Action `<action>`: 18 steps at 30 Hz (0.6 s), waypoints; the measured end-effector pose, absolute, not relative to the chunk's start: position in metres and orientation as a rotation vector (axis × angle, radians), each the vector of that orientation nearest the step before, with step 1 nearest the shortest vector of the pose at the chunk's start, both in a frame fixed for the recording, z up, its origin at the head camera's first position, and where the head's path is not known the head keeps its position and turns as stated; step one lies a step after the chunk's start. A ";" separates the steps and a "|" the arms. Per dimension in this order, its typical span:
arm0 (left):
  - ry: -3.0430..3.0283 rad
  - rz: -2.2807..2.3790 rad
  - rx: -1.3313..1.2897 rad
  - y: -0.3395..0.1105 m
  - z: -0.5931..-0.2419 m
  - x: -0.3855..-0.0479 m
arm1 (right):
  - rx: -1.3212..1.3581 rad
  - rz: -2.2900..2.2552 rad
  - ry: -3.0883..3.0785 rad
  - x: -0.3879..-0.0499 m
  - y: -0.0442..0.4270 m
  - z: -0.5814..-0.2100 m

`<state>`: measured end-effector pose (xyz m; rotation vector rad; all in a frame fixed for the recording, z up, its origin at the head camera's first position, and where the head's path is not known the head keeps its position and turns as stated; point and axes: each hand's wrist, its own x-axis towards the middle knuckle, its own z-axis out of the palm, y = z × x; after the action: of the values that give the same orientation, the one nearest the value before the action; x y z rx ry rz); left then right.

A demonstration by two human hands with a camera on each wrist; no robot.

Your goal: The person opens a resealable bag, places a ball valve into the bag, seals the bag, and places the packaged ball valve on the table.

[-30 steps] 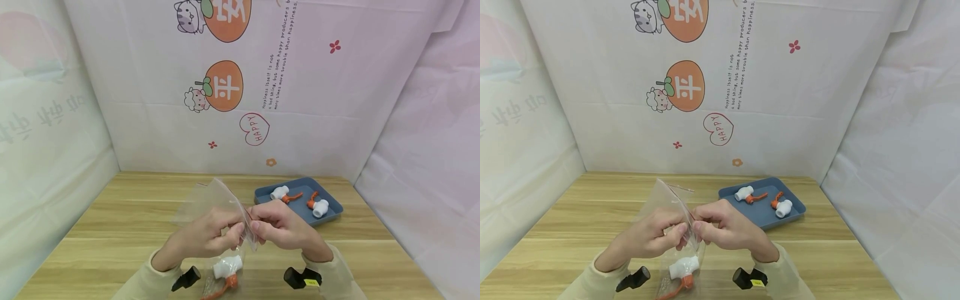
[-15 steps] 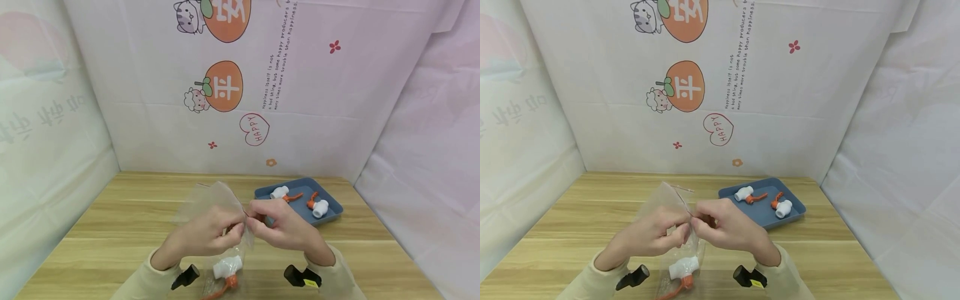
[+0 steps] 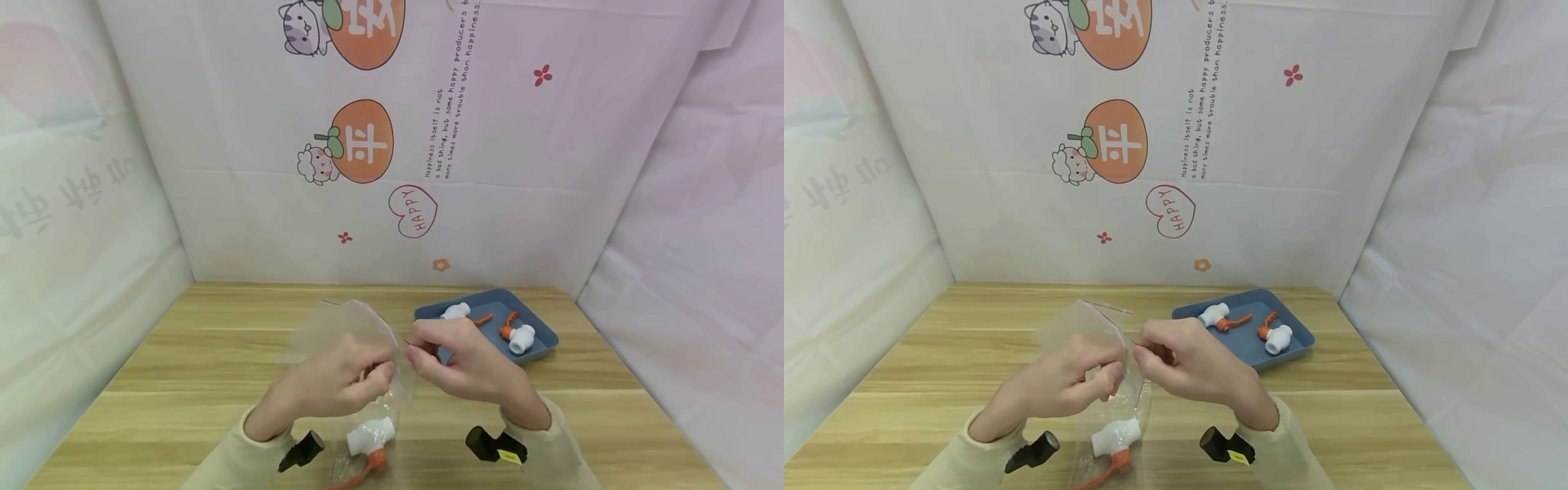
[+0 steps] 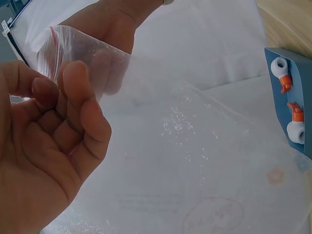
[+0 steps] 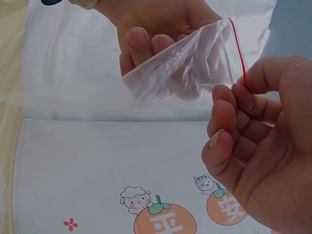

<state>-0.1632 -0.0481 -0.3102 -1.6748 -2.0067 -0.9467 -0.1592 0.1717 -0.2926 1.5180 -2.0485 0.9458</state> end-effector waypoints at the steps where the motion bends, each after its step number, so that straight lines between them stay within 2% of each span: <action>1: -2.007 -0.946 -1.673 -0.048 -0.310 -0.164 | 1.519 0.942 -2.039 -0.159 0.172 -0.293; 12: -2.036 -0.919 -1.624 -0.051 -0.310 -0.166 | 1.509 0.967 -2.009 -0.164 0.179 -0.292; 18: -2.026 -0.860 -1.631 -0.051 -0.309 -0.167 | 1.416 0.949 -2.081 -0.167 0.185 -0.292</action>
<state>-0.1667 -0.0508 -0.3088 -1.6312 -2.0256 -0.8602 -0.1668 0.1850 -0.2920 1.4159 -2.0814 0.9492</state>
